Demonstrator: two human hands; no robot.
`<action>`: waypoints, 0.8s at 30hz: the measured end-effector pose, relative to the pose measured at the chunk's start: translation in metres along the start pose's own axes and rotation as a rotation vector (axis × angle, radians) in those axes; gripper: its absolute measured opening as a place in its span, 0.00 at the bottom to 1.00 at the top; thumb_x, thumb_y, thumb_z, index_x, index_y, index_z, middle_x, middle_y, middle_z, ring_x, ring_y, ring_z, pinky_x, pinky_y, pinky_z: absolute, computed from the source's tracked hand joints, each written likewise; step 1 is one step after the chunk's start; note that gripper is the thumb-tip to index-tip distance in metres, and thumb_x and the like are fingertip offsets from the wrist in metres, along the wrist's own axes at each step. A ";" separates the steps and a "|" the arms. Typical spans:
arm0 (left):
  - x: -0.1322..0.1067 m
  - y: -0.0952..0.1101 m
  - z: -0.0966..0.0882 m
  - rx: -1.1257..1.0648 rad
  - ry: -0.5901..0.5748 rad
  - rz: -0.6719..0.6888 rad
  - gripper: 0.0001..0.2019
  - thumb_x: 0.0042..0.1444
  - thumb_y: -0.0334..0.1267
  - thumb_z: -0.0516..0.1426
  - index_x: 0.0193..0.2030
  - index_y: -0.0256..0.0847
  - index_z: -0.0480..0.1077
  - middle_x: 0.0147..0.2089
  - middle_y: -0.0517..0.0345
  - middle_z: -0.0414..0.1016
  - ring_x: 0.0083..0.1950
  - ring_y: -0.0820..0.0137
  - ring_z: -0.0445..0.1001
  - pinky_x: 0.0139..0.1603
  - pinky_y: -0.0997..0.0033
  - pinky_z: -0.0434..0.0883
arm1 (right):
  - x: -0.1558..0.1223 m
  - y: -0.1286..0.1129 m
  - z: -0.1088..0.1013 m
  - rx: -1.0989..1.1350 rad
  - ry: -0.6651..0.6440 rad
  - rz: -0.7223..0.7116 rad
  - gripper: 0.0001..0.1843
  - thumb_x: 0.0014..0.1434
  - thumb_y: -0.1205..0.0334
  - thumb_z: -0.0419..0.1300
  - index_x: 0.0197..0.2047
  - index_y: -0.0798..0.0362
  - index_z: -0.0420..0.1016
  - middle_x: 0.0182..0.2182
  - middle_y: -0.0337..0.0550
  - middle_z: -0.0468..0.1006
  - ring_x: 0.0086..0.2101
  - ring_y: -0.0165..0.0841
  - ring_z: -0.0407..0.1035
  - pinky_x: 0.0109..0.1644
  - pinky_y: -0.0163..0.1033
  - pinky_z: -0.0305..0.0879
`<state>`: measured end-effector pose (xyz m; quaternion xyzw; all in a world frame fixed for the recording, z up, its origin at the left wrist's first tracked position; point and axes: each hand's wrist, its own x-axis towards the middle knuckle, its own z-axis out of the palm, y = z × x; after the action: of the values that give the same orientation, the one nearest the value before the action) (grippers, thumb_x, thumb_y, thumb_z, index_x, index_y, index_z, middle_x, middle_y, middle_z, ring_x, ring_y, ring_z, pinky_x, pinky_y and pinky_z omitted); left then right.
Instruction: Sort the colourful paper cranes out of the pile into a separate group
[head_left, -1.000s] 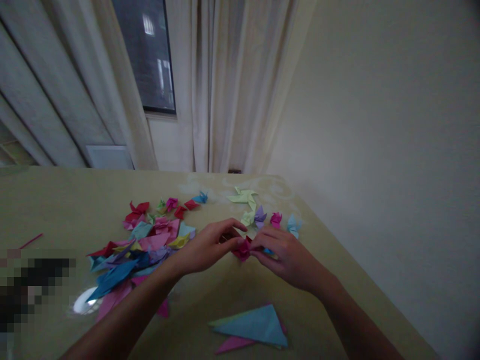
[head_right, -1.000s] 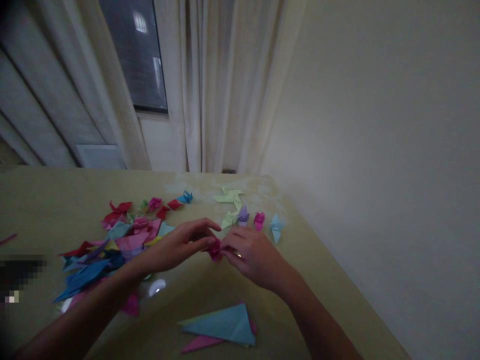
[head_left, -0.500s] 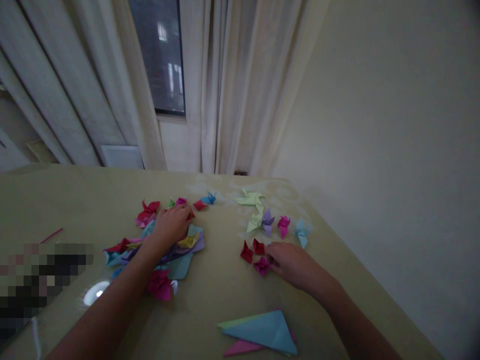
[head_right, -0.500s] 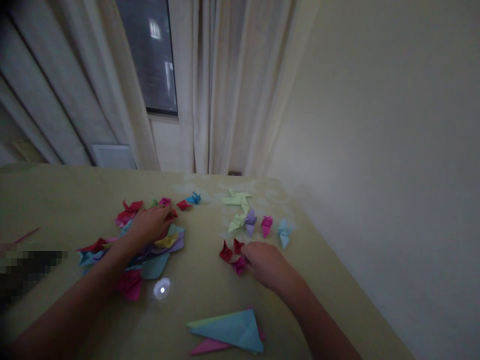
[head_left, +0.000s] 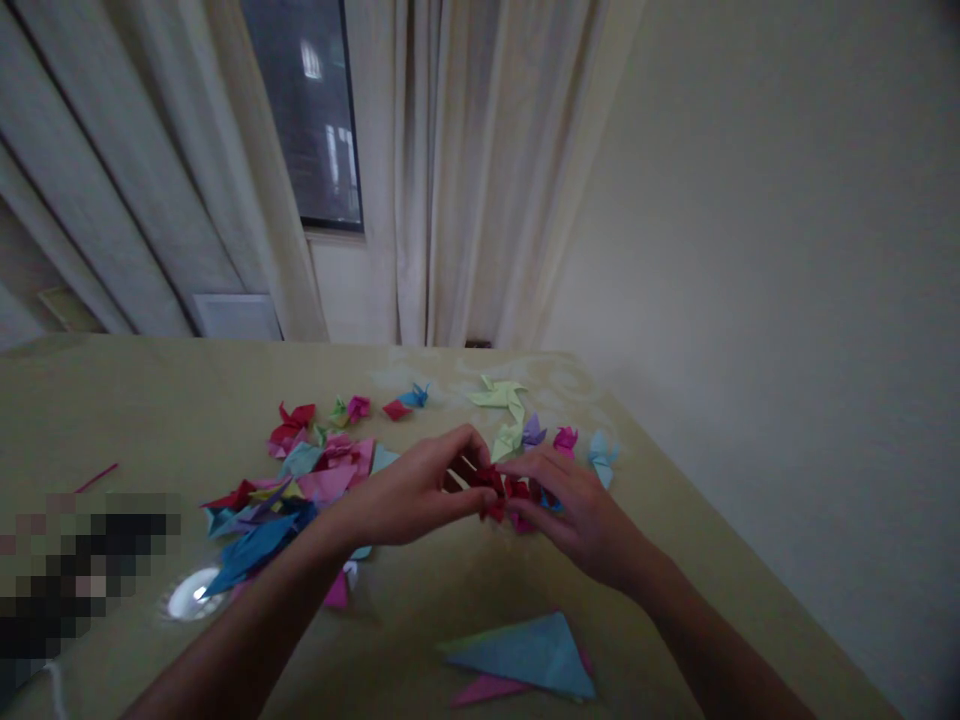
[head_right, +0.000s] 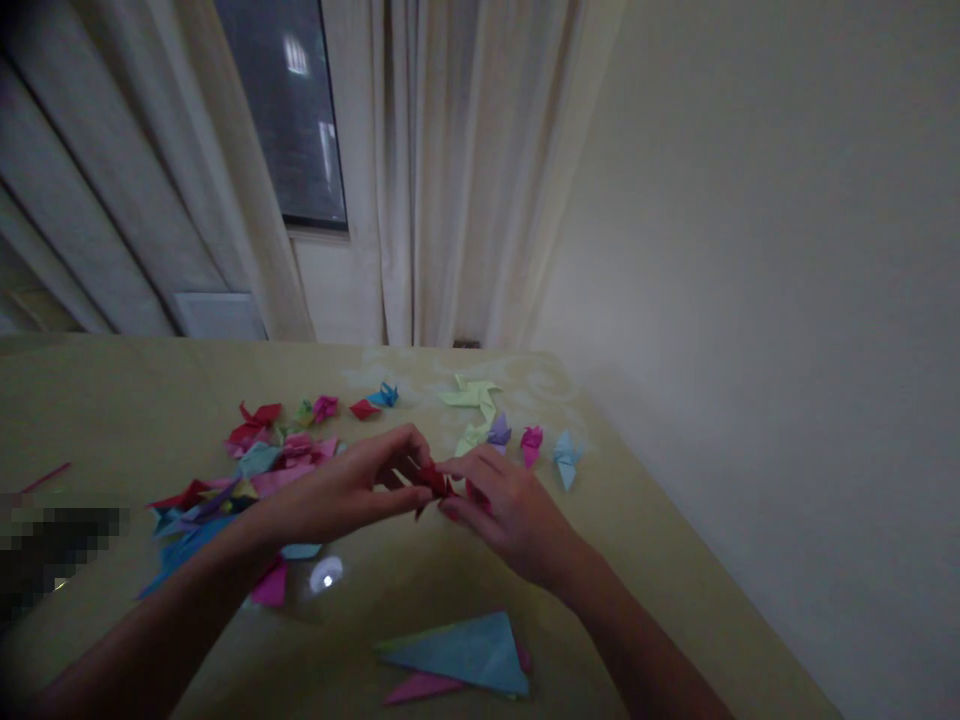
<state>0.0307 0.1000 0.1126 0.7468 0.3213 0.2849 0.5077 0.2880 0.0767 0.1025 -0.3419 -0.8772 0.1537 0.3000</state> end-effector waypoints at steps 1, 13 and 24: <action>0.000 0.002 0.008 -0.028 -0.035 -0.008 0.12 0.65 0.43 0.63 0.48 0.42 0.66 0.45 0.54 0.82 0.46 0.64 0.83 0.45 0.64 0.78 | 0.000 -0.001 0.002 0.018 0.018 -0.033 0.10 0.76 0.58 0.59 0.55 0.49 0.77 0.44 0.46 0.79 0.43 0.38 0.75 0.48 0.42 0.72; 0.006 -0.032 -0.021 0.400 0.117 -0.110 0.10 0.68 0.42 0.59 0.52 0.42 0.70 0.55 0.46 0.81 0.55 0.57 0.81 0.56 0.55 0.75 | -0.001 0.020 -0.002 -0.100 0.059 0.034 0.07 0.74 0.63 0.60 0.44 0.51 0.79 0.38 0.44 0.80 0.39 0.37 0.75 0.45 0.40 0.69; -0.002 -0.111 -0.060 0.985 0.076 -0.423 0.16 0.51 0.25 0.60 0.47 0.39 0.78 0.50 0.43 0.83 0.51 0.55 0.81 0.50 0.63 0.73 | -0.003 0.082 0.012 -0.414 -0.130 0.364 0.10 0.72 0.67 0.57 0.49 0.53 0.81 0.47 0.49 0.84 0.47 0.40 0.79 0.51 0.42 0.70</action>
<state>-0.0371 0.1638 0.0272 0.8048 0.5784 0.0187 0.1319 0.3241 0.1329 0.0535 -0.5372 -0.8315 0.0441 0.1342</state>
